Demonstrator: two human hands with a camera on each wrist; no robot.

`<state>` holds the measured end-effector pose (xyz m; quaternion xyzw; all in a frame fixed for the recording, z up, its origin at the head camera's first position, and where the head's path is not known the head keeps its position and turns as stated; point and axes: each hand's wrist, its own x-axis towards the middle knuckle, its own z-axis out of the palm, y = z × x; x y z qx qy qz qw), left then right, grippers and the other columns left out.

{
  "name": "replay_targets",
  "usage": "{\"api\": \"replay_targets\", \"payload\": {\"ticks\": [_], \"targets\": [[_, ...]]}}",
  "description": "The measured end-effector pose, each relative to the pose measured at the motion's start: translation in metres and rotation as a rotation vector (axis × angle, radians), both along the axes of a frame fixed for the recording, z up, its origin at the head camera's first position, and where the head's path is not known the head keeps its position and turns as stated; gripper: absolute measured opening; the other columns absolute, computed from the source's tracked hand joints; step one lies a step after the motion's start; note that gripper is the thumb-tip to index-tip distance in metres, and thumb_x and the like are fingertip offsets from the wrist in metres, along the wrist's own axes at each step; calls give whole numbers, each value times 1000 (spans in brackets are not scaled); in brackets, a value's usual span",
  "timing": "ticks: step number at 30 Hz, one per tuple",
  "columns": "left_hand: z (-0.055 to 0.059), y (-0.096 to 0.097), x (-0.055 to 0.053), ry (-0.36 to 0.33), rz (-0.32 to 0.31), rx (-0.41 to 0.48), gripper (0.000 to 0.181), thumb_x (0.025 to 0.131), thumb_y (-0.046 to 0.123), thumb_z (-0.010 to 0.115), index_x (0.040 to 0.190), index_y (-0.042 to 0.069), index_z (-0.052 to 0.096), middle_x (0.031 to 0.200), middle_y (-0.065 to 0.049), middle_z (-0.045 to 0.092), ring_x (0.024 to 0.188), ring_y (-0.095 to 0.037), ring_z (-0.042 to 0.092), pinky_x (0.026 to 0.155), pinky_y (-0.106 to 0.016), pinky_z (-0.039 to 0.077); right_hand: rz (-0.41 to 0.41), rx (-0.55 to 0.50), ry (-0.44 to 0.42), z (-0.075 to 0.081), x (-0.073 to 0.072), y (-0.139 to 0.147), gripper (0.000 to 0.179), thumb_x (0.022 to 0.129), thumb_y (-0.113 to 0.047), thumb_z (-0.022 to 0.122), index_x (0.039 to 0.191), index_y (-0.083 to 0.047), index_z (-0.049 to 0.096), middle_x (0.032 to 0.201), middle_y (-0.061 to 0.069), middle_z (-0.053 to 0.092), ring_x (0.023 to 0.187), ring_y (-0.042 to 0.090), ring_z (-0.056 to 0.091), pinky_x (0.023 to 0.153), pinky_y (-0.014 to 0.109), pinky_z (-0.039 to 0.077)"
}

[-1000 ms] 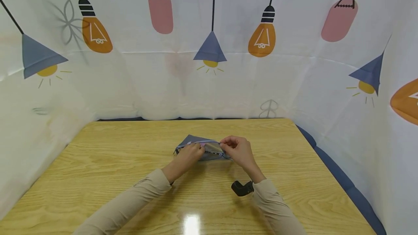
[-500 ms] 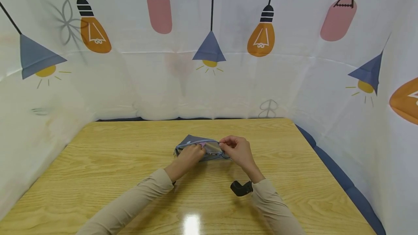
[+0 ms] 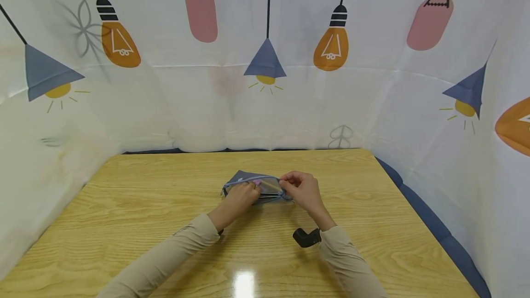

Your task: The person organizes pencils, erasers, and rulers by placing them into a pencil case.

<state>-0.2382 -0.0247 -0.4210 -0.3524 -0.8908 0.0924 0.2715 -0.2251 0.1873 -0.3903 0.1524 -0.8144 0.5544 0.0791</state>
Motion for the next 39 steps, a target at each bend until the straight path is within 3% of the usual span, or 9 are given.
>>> {"api": "replay_targets", "payload": {"ticks": [10,15,25,30,36,39], "targets": [[-1,0,-2,-26,10,5,17,85,2,69,71,11,65,72,-3,64,60,-17,62,46,-29,49,7,-14,-11,-1,-2,0,10,90,-10,70,94,0,71,84,20,68,66,19,64,60,30,55],[-2,2,-1,-36,15,-2,20,85,3,68,68,13,64,70,-1,64,58,-17,61,45,-31,49,7,-10,-7,-2,-3,1,11,91,-11,69,94,-1,71,82,16,68,66,19,64,60,31,55],[-4,8,1,-89,80,-91,14,88,9,68,76,16,73,75,1,65,68,-17,61,52,-33,51,37,16,17,-5,-5,2,11,92,-10,68,94,1,71,80,13,68,64,22,63,59,34,55],[-5,9,-1,-43,85,-101,14,87,9,67,75,15,70,74,2,64,68,-16,60,51,-32,50,44,10,8,-5,-5,2,11,92,-9,68,94,1,70,81,15,68,66,27,64,60,38,55],[-6,10,-6,80,54,-98,16,90,10,64,75,15,68,71,2,60,61,-13,58,47,-28,47,50,2,-14,-3,-4,2,9,92,-9,67,94,-1,71,81,15,67,67,27,64,60,34,55],[-5,11,-8,91,46,-102,14,91,10,65,78,15,68,72,2,60,59,-13,57,45,-27,47,64,0,-14,-3,-4,2,10,93,-10,67,95,-1,71,81,15,67,66,24,63,60,32,54]]}}
